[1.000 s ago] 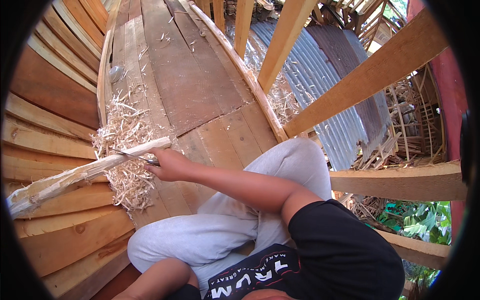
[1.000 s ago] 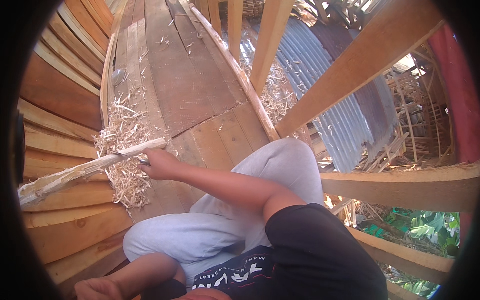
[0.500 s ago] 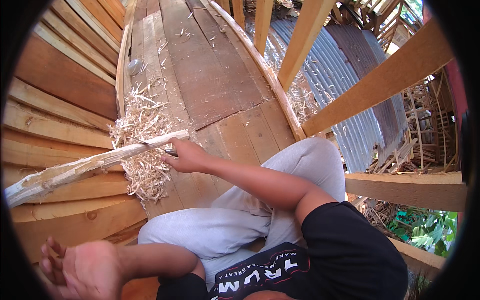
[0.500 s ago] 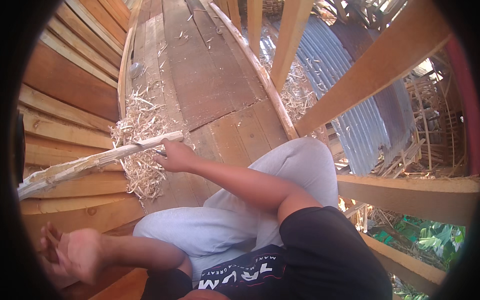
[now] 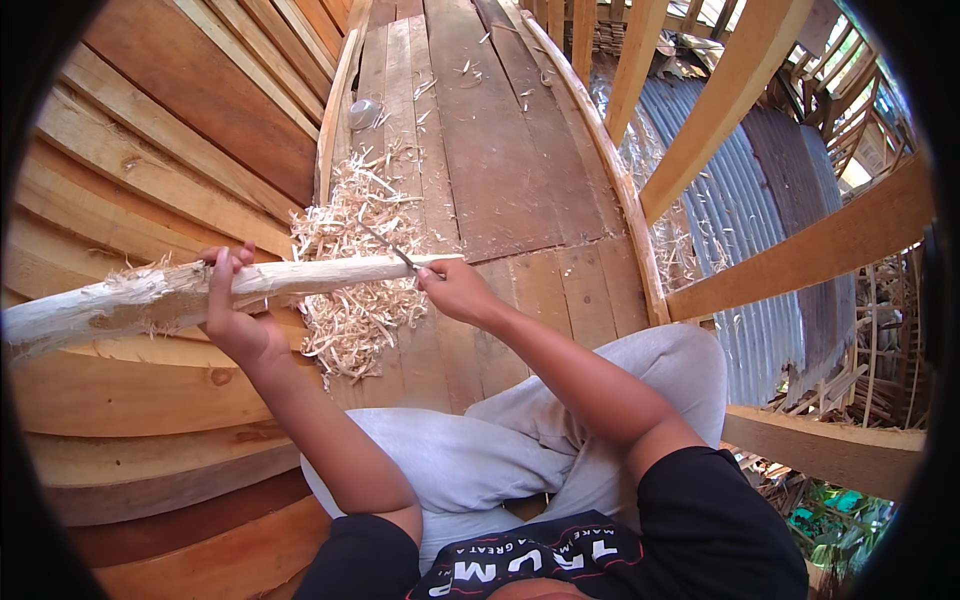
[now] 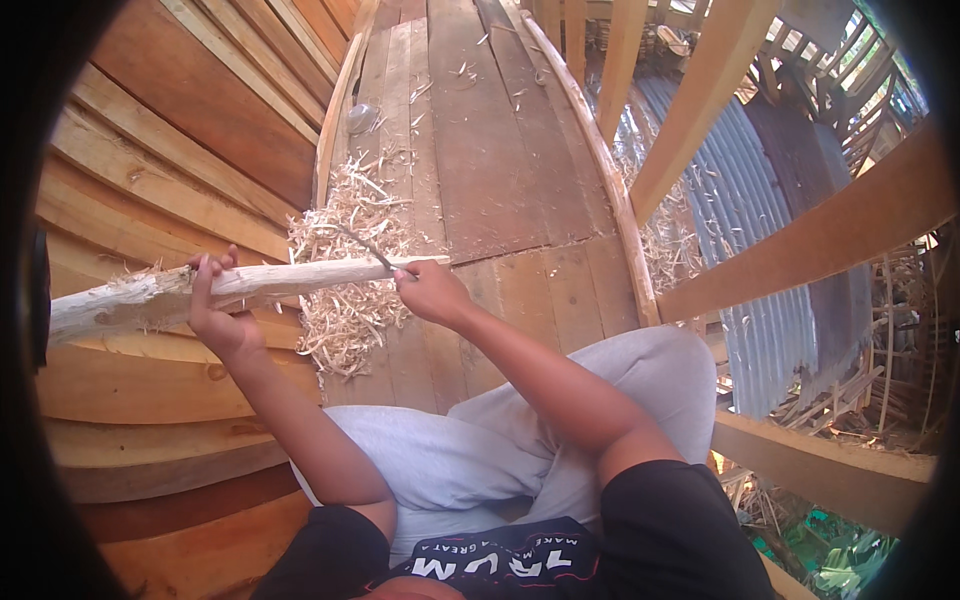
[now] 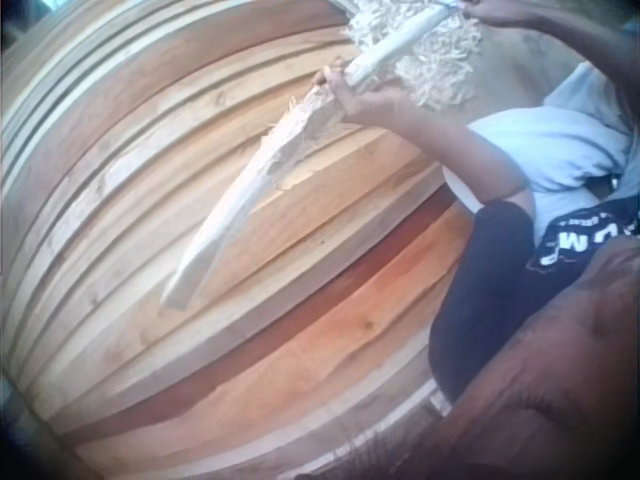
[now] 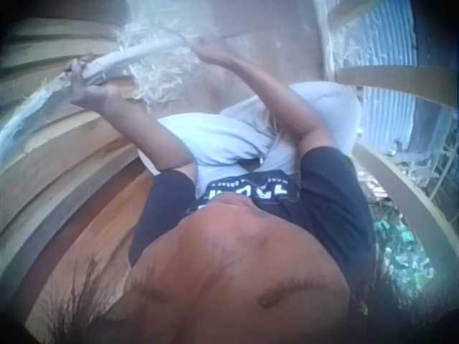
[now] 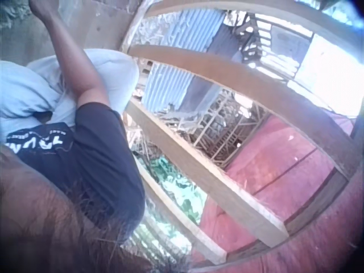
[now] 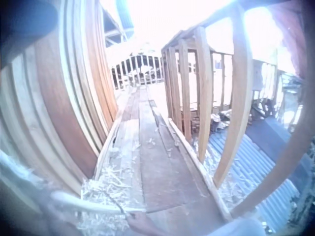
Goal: The person sits inside a wooden boat and uses a knife to carve a long wooden stick, peeling away shavings. The person rotates the stick and continues carving along its length.
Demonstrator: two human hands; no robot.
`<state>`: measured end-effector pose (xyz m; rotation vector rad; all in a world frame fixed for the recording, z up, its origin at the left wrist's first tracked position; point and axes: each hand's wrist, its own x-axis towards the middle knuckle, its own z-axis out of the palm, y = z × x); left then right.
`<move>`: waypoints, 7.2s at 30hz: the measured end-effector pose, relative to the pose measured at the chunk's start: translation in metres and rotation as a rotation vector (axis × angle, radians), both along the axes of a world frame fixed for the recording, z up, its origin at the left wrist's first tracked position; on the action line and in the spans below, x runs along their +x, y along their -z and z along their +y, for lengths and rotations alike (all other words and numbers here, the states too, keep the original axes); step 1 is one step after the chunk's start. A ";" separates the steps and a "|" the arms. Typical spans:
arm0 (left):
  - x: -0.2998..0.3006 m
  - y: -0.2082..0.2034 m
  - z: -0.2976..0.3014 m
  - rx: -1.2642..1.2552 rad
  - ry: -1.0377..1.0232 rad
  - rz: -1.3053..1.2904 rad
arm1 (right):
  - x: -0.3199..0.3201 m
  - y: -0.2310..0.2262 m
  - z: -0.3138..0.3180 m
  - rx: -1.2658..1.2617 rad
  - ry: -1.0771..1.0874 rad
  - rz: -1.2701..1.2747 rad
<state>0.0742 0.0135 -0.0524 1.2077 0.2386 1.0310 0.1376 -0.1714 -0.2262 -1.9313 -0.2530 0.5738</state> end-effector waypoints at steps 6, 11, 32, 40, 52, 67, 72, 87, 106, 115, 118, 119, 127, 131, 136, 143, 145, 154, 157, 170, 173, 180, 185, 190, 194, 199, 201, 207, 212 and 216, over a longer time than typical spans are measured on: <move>0.002 0.008 -0.023 -0.030 0.540 -0.224 | 0.012 -0.008 -0.016 -0.201 0.070 0.082; -0.008 0.002 -0.040 0.091 0.597 -0.203 | -0.015 -0.093 -0.003 -0.131 -0.042 -0.063; -0.009 0.012 -0.035 0.188 0.670 -0.251 | -0.034 -0.108 -0.007 -0.070 0.001 -0.215; -0.004 0.014 -0.042 0.132 0.644 -0.248 | -0.002 -0.035 -0.017 -0.150 0.120 -0.086; -0.001 0.013 -0.038 0.125 0.614 -0.227 | 0.005 -0.018 -0.018 -0.201 0.125 -0.025; -0.004 0.011 -0.057 0.330 0.735 -0.237 | 0.009 -0.005 -0.027 -0.300 -0.074 -0.142; -0.006 0.016 -0.036 0.194 0.654 -0.258 | -0.011 -0.071 -0.005 -0.126 -0.018 -0.013; 0.005 0.020 -0.030 0.173 0.707 -0.290 | 0.007 0.040 -0.018 -0.194 0.202 0.035; -0.005 0.012 -0.017 0.326 0.779 -0.298 | -0.011 -0.083 -0.003 -0.121 -0.099 0.001; 0.014 0.008 -0.028 0.391 0.974 -0.411 | 0.010 0.048 -0.031 -0.212 0.069 -0.128; 0.001 0.009 -0.016 0.393 0.911 -0.391 | -0.017 -0.064 0.001 -0.062 -0.004 -0.093; 0.001 0.012 -0.014 0.394 0.923 -0.394 | -0.028 -0.094 0.000 -0.052 -0.040 -0.095; -0.005 0.027 0.014 0.175 0.711 -0.367 | -0.025 -0.050 0.011 -0.089 -0.040 -0.057; -0.002 0.023 0.001 0.257 0.767 -0.370 | -0.032 -0.073 0.003 -0.036 0.029 -0.127; -0.001 0.020 -0.030 0.270 0.813 -0.331 | -0.020 -0.064 -0.010 -0.094 0.050 -0.126; -0.004 0.020 -0.025 0.246 0.756 -0.327 | -0.028 -0.070 -0.003 -0.066 0.049 -0.161; -0.009 0.018 -0.029 0.293 0.737 -0.322 | -0.038 -0.120 -0.018 -0.130 -0.082 -0.178; 0.002 0.021 -0.037 0.288 0.759 -0.323 | -0.017 -0.059 -0.011 -0.028 0.085 -0.131; -0.005 0.018 -0.032 0.328 0.757 -0.334 | -0.032 -0.114 -0.018 -0.091 -0.062 -0.167; 0.001 0.020 -0.044 0.254 0.719 -0.298 | -0.014 -0.056 -0.013 -0.019 0.067 -0.145; 0.002 0.021 -0.031 0.281 0.763 -0.320 | -0.016 -0.065 -0.011 -0.028 0.065 -0.139; 0.000 0.020 -0.034 0.272 0.743 -0.320 | -0.012 -0.055 -0.008 -0.029 0.074 -0.071; -0.001 0.020 -0.033 0.279 0.737 -0.313 | -0.020 -0.066 -0.006 -0.051 0.098 -0.146; -0.006 0.018 -0.028 0.289 0.746 -0.313 | -0.023 -0.056 -0.001 -0.078 0.095 -0.192; 0.005 0.021 -0.034 0.258 0.747 -0.331 | -0.010 -0.042 -0.013 -0.123 0.108 -0.195; 0.001 0.020 -0.039 0.250 0.742 -0.311 | 0.002 -0.016 -0.014 -0.115 0.150 -0.051; 0.002 0.017 -0.037 0.301 0.774 -0.320 | -0.004 -0.030 -0.014 -0.098 0.116 -0.106; 0.005 0.022 -0.038 0.217 0.662 -0.293 | -0.001 -0.023 -0.007 -0.009 0.110 0.001; -0.007 0.018 -0.023 0.259 0.728 -0.303 | -0.029 -0.085 -0.001 -0.028 0.028 -0.148; -0.001 0.020 -0.029 0.177 0.652 -0.261 | -0.017 -0.040 0.001 -0.047 0.150 -0.140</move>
